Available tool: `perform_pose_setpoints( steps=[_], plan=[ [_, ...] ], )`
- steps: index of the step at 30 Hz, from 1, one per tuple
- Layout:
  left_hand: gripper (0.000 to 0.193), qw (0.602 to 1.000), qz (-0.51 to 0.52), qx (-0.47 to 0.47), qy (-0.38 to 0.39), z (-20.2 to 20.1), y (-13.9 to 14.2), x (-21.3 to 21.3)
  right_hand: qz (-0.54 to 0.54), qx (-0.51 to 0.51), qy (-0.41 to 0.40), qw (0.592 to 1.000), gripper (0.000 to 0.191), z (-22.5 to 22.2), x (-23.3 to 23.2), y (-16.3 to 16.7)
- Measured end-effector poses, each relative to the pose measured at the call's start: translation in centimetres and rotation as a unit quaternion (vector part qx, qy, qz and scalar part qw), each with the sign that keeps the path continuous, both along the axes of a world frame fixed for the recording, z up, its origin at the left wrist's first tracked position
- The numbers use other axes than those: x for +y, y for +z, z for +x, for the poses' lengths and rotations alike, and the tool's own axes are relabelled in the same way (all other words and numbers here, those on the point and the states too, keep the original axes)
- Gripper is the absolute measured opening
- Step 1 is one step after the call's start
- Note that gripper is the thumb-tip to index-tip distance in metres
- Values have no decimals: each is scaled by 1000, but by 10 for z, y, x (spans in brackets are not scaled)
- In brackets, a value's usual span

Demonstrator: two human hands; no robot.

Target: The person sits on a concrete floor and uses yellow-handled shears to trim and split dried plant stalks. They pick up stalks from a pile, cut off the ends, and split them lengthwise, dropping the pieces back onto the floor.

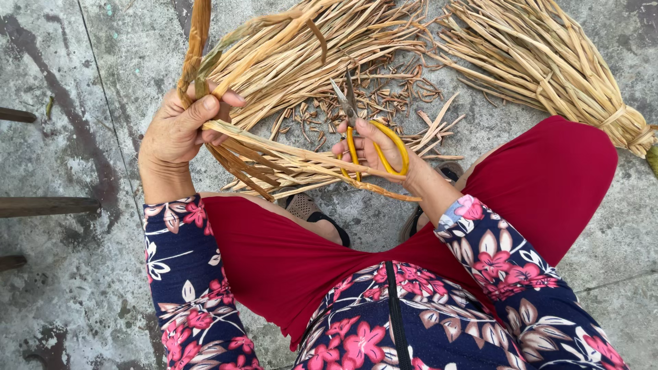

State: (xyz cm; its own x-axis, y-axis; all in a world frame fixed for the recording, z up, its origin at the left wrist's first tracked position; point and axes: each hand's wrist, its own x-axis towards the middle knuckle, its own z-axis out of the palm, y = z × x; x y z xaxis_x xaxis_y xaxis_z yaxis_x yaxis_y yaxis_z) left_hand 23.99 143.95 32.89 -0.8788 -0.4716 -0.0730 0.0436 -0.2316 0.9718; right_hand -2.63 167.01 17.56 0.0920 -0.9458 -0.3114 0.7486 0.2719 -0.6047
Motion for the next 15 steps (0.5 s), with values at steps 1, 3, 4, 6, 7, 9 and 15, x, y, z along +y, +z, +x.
perform_pose_setpoints(
  steps=[1, 3, 4, 6, 7, 9, 15],
  plan=[
    [31, 1000, -1, 0, -3, 0, 1, 1, 8, -22, 10, 1000, 51, -1, -2, 2],
    [31, 1000, -1, -3, -9, 0, 1, 4, -2, -23, 11, 1000, 54, -4, -7, 5],
    [29, 1000, 9, -5, 6, 0, 1, 5, -7, -24, 11, 1000, 56, -6, -8, 6],
    [26, 999, 26, -8, 37, 0, 1, 7, -10, -29, -4, 1000, 59, -8, -12, 7],
    [27, 1000, 18, -4, 18, 1, 1, 8, -11, -32, -11, 999, 60, -9, -14, 7],
    [29, 1000, 3, 3, -21, 3, 1, 8, -55, -56, -25, 997, 58, -9, -15, 4],
    [31, 1000, 9, -3, -18, 13, 3, 8, -17, -17, -142, 990, 51, -25, -14, -6]
  ],
)
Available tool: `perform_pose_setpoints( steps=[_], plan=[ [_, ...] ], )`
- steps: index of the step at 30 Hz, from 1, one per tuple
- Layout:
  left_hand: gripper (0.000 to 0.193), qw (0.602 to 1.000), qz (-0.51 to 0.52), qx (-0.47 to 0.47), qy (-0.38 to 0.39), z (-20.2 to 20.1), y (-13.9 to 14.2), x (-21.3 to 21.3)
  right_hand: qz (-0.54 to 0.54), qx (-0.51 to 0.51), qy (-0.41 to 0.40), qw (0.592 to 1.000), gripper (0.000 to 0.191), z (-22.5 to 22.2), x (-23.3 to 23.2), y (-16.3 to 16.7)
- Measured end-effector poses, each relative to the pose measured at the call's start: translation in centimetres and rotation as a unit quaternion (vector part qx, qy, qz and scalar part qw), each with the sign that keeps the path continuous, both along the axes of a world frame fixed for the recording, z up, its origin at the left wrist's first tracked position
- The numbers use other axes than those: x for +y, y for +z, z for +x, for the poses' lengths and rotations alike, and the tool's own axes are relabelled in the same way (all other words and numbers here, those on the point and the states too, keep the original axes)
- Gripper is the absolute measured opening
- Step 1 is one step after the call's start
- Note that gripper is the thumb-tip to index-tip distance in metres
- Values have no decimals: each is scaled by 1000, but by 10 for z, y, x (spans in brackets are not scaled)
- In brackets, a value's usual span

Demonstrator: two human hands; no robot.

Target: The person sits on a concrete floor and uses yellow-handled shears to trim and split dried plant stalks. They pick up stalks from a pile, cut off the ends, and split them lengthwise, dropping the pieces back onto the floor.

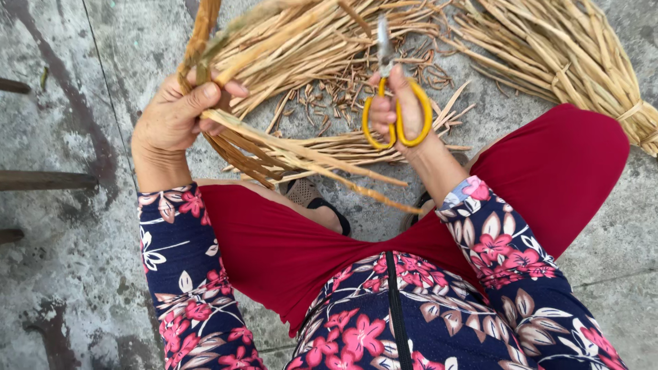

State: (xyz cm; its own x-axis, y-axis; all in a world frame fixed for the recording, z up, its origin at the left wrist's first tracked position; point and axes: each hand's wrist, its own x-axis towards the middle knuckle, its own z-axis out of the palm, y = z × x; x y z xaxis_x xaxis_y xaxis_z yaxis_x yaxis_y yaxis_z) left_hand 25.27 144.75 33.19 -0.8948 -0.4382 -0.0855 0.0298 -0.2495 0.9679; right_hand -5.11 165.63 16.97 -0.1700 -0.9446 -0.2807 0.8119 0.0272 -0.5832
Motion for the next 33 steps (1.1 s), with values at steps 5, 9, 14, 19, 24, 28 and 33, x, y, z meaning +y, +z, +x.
perform_pose_setpoints(
  steps=[5, 9, 14, 19, 24, 28, 33],
  plan=[
    [35, 990, -81, -77, 83, 13, 9, -1, -4, 49, -145, 988, 53, -27, 12, 21],
    [42, 970, -167, -126, 127, 22, 11, 2, -26, 148, -193, 970, 52, -43, 37, 61],
    [38, 922, -258, -176, 228, 5, -16, 6, -11, 283, -53, 958, 48, -14, 45, 89],
    [30, 862, -439, -89, 238, -11, -40, 11, 117, 631, 279, 714, 55, 38, 35, 58],
    [53, 809, -564, -130, 101, -30, -75, 62, 92, 607, 195, 765, 45, 41, 9, 0],
    [67, 760, -590, -272, -20, -41, -103, 81, 132, 565, 57, 813, 18, 18, 2, -7],
    [16, 694, -607, -387, -17, -16, -123, 57, 24, 484, -60, 873, 52, 2, 27, 44]
  ],
)
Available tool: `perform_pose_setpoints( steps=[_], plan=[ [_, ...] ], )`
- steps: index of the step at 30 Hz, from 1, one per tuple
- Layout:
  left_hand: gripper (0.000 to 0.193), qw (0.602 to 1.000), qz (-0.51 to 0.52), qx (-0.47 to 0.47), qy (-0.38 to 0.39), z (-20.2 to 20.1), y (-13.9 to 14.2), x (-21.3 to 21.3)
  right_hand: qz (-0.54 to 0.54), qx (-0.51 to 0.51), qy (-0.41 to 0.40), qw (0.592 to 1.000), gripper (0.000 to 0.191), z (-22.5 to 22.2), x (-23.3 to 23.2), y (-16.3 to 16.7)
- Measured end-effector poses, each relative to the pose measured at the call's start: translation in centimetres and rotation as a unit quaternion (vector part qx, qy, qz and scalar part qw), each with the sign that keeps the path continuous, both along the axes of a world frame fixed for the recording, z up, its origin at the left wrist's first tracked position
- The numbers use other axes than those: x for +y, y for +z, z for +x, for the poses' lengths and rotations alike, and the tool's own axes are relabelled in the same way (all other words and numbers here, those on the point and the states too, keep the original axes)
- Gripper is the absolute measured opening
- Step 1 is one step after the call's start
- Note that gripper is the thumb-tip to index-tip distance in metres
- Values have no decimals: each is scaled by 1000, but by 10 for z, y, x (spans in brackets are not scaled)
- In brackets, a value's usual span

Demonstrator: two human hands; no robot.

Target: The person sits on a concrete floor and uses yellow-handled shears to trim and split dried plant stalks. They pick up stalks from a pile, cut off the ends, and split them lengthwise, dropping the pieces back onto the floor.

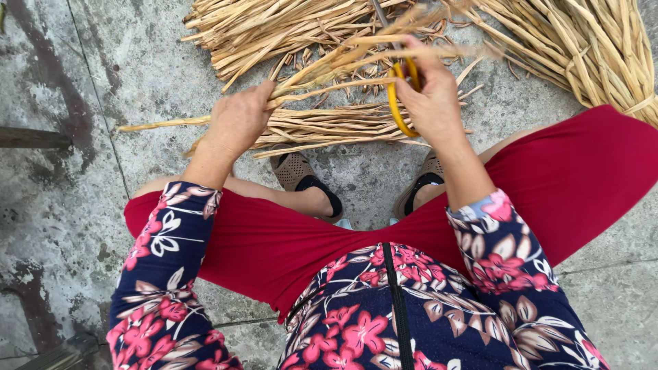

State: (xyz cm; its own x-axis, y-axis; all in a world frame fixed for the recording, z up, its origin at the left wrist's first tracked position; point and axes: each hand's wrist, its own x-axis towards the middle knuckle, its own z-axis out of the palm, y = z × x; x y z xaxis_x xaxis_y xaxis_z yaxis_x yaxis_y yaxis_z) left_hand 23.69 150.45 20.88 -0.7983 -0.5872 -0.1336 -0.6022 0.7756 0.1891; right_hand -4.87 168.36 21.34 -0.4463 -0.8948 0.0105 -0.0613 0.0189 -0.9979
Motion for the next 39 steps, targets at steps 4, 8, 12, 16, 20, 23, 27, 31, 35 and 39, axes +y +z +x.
perform_pose_setpoints(
  steps=[4, 8, 12, 16, 20, 23, 27, 31, 35, 39],
  plan=[
    [10, 999, 9, -9, -35, -16, -59, 2, 112, 180, -14, 977, 39, -21, 36, 56],
    [11, 989, 122, -76, -45, -72, -149, 38, 189, 275, -118, 935, 52, -62, 94, 100],
    [81, 969, 199, -136, -55, -115, -208, 84, 144, 296, -101, 939, 47, -104, 134, 122],
    [112, 962, 186, -195, -50, -121, -225, 98, 121, 222, -85, 964, 47, -117, 133, 122],
    [103, 956, 167, -233, -66, -104, -223, 86, 154, 206, -55, 965, 47, -97, 120, 129],
    [84, 914, 262, -301, -73, -98, -220, 77, 171, 225, -56, 958, 53, -78, 114, 141],
    [59, 928, 320, -186, 47, -113, -230, 52, 173, 146, -87, 970, 53, -65, 111, 153],
    [28, 972, 148, 6, 184, -130, -246, 3, 202, 131, -97, 966, 58, -55, 114, 157],
    [80, 984, -42, 26, 174, -139, -252, -35, 249, 181, -89, 947, 60, -50, 114, 160],
    [67, 984, 42, -139, 99, -134, -241, -31, 276, 196, -94, 936, 62, -46, 112, 164]
  ],
)
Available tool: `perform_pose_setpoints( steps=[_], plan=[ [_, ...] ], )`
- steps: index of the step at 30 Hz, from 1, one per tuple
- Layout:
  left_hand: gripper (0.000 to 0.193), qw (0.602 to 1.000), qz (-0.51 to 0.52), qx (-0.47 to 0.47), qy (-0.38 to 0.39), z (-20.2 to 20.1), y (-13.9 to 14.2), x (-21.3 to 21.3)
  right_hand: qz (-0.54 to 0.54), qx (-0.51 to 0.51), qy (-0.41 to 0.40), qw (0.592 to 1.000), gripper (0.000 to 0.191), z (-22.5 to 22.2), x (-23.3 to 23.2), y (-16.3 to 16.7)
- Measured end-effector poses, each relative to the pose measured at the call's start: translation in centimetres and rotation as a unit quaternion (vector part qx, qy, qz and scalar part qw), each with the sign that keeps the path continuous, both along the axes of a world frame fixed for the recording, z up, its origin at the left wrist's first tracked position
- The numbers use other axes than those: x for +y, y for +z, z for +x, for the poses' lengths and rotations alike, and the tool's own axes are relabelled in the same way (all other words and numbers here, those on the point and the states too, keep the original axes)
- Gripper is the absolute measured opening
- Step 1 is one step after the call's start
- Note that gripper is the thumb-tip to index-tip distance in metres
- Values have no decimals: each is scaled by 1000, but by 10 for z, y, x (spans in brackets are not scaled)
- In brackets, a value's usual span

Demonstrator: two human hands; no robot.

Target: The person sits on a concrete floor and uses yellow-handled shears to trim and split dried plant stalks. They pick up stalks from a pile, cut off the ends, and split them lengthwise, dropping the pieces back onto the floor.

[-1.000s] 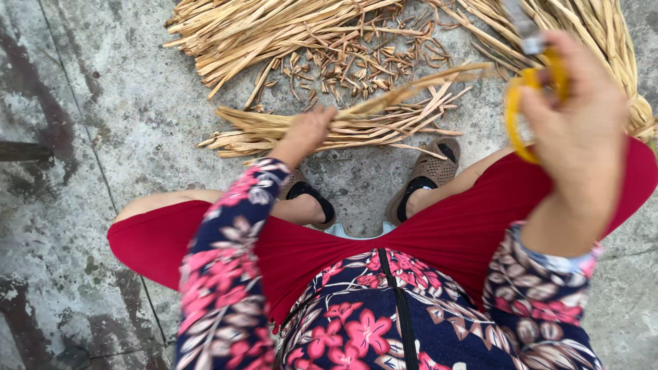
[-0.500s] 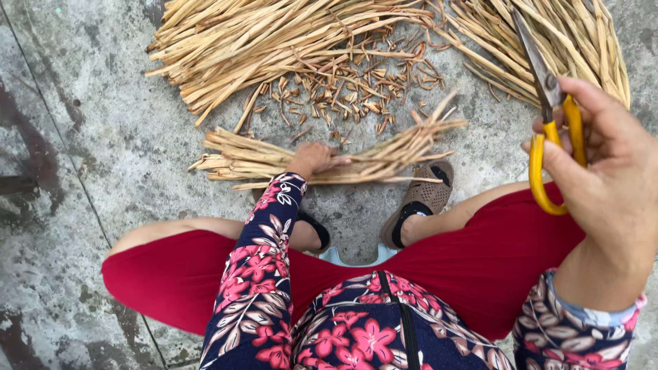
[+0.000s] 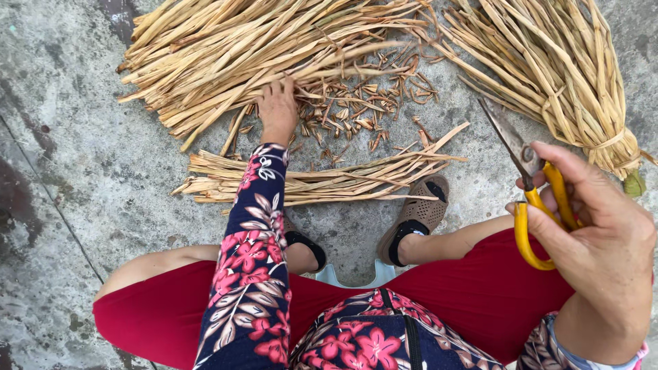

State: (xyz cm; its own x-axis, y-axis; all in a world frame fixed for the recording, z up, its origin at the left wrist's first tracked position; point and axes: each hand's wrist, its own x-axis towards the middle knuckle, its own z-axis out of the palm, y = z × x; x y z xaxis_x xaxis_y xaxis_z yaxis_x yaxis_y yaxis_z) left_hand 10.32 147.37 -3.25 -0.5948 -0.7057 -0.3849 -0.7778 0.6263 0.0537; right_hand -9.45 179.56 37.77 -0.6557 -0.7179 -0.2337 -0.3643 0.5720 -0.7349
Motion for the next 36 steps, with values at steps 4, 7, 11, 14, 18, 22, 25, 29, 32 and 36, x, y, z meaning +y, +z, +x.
perform_pose_setpoints(
  steps=[4, 7, 11, 14, 18, 22, 25, 29, 32, 36],
  plan=[
    [72, 996, 71, -51, -28, 19, 10, -8, 18, -8, -3, 1000, 60, -1, -1, 3],
    [64, 999, -23, 27, -19, 35, 2, -28, 53, 17, -3, 998, 62, 0, -1, 3],
    [42, 998, -21, -54, -26, 37, -23, -29, 9, 18, 14, 1000, 61, 1, -1, 3],
    [23, 993, -52, -74, -70, 30, -31, -21, 20, 34, 19, 999, 63, 0, -2, 2],
    [23, 983, 147, 93, 65, 31, -16, -30, 9, 63, 40, 997, 61, -5, -2, -2],
    [34, 960, 152, 213, 103, 36, 22, -69, 14, 96, 67, 993, 66, -10, 1, -11],
    [41, 944, 200, 227, 134, 36, 47, -97, -20, 74, 66, 995, 66, -15, 1, -21],
    [30, 833, 383, 330, 225, 27, 81, -124, -37, 70, 67, 995, 63, -22, -4, -34],
    [35, 881, 336, 240, 231, 16, 119, -129, -50, 75, 74, 993, 63, -27, -10, -43],
    [38, 901, 308, 183, 246, -2, 184, -132, -77, 80, 90, 990, 62, -35, -21, -54]
  ],
)
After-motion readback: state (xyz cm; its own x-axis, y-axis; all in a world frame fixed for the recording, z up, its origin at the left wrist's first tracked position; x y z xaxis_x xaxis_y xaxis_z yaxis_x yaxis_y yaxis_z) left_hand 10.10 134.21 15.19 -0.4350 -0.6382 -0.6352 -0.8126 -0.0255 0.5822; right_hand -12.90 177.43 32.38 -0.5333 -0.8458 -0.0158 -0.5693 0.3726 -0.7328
